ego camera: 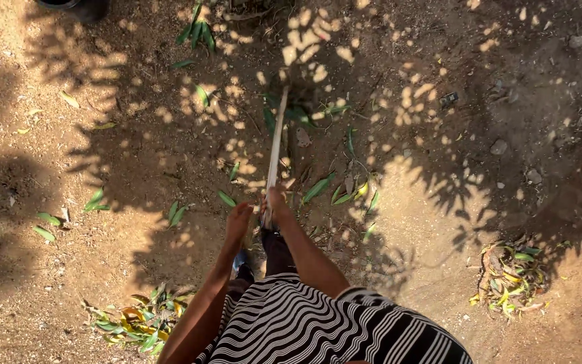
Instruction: The person is raking leaves and debris into a pile on a dirt ground.
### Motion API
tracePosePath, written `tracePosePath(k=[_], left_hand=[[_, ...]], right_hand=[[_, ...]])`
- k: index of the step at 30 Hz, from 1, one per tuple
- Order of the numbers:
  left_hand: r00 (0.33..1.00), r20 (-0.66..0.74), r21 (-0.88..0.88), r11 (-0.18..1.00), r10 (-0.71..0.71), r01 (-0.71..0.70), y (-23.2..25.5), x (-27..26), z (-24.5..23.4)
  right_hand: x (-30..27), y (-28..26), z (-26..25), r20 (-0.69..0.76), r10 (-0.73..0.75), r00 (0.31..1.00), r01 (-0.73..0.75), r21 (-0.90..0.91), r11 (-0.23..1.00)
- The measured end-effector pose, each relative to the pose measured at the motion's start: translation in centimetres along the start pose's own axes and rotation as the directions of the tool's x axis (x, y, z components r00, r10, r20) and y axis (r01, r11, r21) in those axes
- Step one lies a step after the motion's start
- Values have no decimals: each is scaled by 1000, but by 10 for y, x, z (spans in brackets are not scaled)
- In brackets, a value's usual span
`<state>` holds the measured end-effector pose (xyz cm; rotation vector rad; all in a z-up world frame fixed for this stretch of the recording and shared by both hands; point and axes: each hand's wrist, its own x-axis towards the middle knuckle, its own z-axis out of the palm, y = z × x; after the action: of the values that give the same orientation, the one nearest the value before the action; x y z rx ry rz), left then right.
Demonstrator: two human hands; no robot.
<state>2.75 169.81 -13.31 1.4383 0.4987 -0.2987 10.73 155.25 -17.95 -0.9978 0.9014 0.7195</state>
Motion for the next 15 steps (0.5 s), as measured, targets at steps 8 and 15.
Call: tracePosePath(k=[8,15], left_hand=[[805,63,50,807,-590,588,104,-19,34],[925,-23,-9,925,-380,380,78,-2,34]], right_hand=[[-45,97,-28,222,192,956,-208,47,977],[-17,28,1,133,-126,983,179,-539,823]])
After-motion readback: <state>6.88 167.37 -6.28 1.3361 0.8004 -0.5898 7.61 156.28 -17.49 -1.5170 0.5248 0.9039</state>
